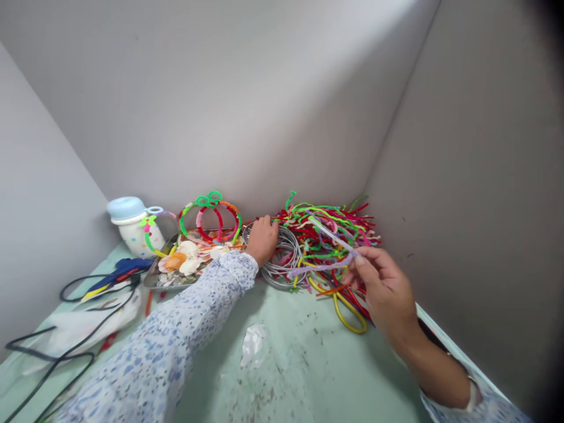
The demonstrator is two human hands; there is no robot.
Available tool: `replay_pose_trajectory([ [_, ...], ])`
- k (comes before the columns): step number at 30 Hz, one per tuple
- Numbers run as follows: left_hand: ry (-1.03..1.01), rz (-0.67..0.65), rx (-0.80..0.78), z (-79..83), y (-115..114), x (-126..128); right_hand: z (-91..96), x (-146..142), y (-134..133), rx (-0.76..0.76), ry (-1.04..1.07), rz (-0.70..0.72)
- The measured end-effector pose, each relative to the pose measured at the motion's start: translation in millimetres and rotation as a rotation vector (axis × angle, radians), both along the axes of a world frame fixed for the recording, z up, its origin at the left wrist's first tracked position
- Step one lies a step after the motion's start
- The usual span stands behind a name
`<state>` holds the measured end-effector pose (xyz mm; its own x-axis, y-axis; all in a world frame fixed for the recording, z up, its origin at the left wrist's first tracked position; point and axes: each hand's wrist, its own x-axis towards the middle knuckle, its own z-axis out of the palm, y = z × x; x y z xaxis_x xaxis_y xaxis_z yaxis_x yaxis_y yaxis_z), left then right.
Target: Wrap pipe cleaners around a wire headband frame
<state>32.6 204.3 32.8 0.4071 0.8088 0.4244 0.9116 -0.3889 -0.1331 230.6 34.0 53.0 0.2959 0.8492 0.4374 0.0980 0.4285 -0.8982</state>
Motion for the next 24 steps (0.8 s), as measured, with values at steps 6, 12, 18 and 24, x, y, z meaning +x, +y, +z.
replay_pose_trajectory([
  [6,-0.030,-0.066,0.057,-0.8,-2.3,-1.9,-4.3,-5.8,-1.2,-0.027,-0.025,0.000],
  [12,-0.088,-0.182,0.088,-2.4,-37.6,4.5,-13.3,-7.5,1.3,-0.043,-0.060,0.003],
  [18,-0.077,-0.350,0.048,-16.4,-75.6,-1.3,-13.4,-10.8,-1.8,-0.017,-0.063,0.018],
  [24,-0.522,-0.467,-0.100,-20.3,-117.4,-26.4,-39.0,-27.4,-17.4,0.056,-0.232,0.060],
])
